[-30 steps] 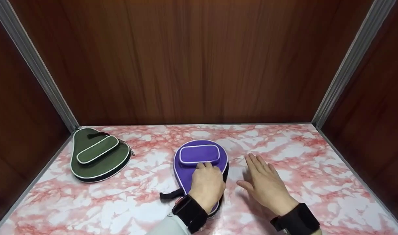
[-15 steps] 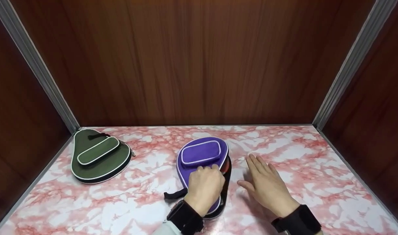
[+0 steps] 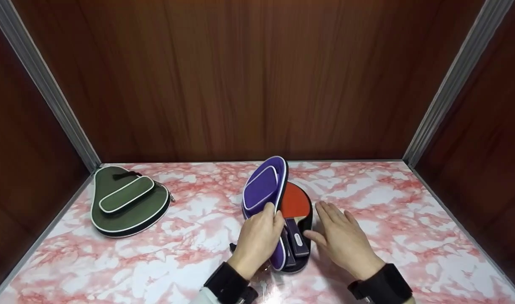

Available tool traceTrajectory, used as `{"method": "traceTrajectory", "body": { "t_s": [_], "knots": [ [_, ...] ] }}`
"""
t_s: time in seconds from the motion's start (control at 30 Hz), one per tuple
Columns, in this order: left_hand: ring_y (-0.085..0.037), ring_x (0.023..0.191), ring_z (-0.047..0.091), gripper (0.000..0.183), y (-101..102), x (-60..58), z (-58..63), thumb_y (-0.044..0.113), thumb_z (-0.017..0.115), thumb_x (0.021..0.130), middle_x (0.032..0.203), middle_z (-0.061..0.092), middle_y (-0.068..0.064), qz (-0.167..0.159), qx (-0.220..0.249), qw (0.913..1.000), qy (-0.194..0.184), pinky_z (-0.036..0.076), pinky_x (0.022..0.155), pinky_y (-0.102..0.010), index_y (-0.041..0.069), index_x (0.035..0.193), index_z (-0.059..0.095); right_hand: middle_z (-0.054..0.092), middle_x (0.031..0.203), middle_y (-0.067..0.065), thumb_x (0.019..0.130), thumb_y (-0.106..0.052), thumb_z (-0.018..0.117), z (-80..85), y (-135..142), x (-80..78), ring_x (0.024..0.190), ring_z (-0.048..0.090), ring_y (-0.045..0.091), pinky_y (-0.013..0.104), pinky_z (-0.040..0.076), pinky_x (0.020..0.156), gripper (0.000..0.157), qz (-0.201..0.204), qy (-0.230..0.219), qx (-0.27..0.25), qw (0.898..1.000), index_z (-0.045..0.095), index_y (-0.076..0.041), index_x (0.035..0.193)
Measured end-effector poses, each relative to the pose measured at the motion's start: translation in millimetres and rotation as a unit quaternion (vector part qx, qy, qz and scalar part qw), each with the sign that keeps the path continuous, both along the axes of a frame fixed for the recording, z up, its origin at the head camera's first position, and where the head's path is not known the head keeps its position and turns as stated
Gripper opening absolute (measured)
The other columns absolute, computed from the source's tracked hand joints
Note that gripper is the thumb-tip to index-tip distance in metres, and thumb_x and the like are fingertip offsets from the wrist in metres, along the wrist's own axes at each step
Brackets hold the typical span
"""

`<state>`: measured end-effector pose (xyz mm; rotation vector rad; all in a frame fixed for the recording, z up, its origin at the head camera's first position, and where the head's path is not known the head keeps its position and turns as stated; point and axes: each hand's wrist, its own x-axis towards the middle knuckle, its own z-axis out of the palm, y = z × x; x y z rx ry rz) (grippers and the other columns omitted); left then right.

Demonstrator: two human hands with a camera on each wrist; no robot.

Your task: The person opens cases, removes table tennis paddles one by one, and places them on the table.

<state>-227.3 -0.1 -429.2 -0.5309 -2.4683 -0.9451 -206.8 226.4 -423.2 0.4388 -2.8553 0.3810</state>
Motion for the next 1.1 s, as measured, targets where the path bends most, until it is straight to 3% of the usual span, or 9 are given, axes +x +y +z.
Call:
{"method": "traceTrajectory", "body": {
  "t_s": [0.17,0.3,0.4,0.47,0.57,0.7,0.77,0.87,1.1],
  "knots": [
    [-0.018,0.061,0.052,0.022,-15,1.0,5.7,0.020,0.057,0.113,0.069,0.043,0.004,-0.042,0.035,0.9942,-0.093,0.050,0.058,-0.038,0.017,0.092,0.048,0.048,0.163,0.031,0.108,-0.048,0.068,3.9,-12,-1.5,0.152,0.047,0.048,0.074,0.033,0.120,0.081,-0.004,0.006,-0.001,1.000,0.046,0.009,0.162],
    [-0.013,0.062,0.051,0.020,-28,4.0,8.4,0.022,0.058,0.112,0.072,0.044,0.005,-0.064,0.049,0.9869,-0.140,0.048,0.056,-0.034,0.016,0.095,0.050,0.057,0.155,0.031,0.106,-0.048,0.072,3.8,-21,-0.6,0.143,0.056,0.048,0.070,0.043,0.115,0.078,-0.008,0.026,0.001,1.000,0.053,0.009,0.156],
    [-0.012,0.064,0.052,0.016,-38,6.3,10.0,0.021,0.058,0.111,0.075,0.048,0.005,-0.073,0.055,0.9829,-0.160,0.049,0.056,-0.032,0.015,0.099,0.051,0.070,0.131,0.025,0.105,-0.050,0.073,2.0,-29,0.5,0.124,0.068,0.044,0.064,0.052,0.103,0.070,-0.017,0.054,0.003,0.998,0.066,0.008,0.143],
    [-0.012,0.065,0.053,0.014,-44,7.6,10.7,0.021,0.059,0.110,0.078,0.050,0.004,-0.070,0.054,0.9822,-0.165,0.050,0.056,-0.032,0.015,0.100,0.052,0.073,0.109,0.017,0.104,-0.053,0.073,0.0,-34,0.3,0.106,0.072,0.039,0.060,0.055,0.092,0.058,-0.025,0.072,0.003,0.997,0.075,0.002,0.122],
    [-0.016,0.064,0.056,0.013,-50,9.1,9.5,0.021,0.062,0.105,0.077,0.055,0.001,-0.042,0.033,0.9886,-0.140,0.051,0.056,-0.036,0.014,0.097,0.055,0.064,0.082,0.006,0.102,-0.057,0.074,-2.9,-40,-1.2,0.082,0.070,0.035,0.055,0.055,0.075,0.049,-0.031,0.090,0.001,0.995,0.069,-0.010,0.089],
    [-0.030,0.061,0.063,0.014,-56,10.6,3.7,0.023,0.066,0.097,0.070,0.062,-0.005,0.034,-0.018,0.9976,-0.058,0.051,0.057,-0.046,0.013,0.090,0.059,0.058,0.068,0.001,0.101,-0.060,0.074,-4.0,-48,-4.7,0.066,0.068,0.034,0.053,0.053,0.059,0.054,-0.036,0.090,-0.007,0.995,0.055,-0.020,0.070],
    [-0.034,0.058,0.064,0.015,-58,10.2,0.4,0.024,0.067,0.095,0.067,0.064,-0.006,0.063,-0.035,0.9971,-0.025,0.050,0.056,-0.049,0.013,0.088,0.060,0.058,0.064,0.000,0.100,-0.062,0.074,-4.2,-52,-6.5,0.062,0.068,0.034,0.053,0.053,0.055,0.057,-0.042,0.081,-0.007,0.996,0.053,-0.020,0.067],
    [-0.034,0.054,0.062,0.015,-59,8.1,-2.6,0.024,0.067,0.095,0.062,0.061,-0.006,0.082,-0.039,0.9959,-0.002,0.048,0.052,-0.050,0.014,0.087,0.060,0.060,0.065,0.002,0.097,-0.063,0.076,-5.6,-56,-8.2,0.063,0.069,0.035,0.054,0.054,0.056,0.059,-0.055,0.057,0.000,0.997,0.054,-0.019,0.066],
    [-0.032,0.052,0.060,0.014,-62,4.9,-4.4,0.023,0.068,0.095,0.059,0.056,-0.003,0.088,-0.033,0.9956,0.003,0.047,0.051,-0.049,0.014,0.088,0.060,0.066,0.072,0.007,0.098,-0.046,0.080,-15.0,-60,-11.9,0.068,0.071,0.036,0.056,0.055,0.060,0.046,-0.071,0.024,0.019,0.997,0.064,-0.010,0.074]
  ]
}}
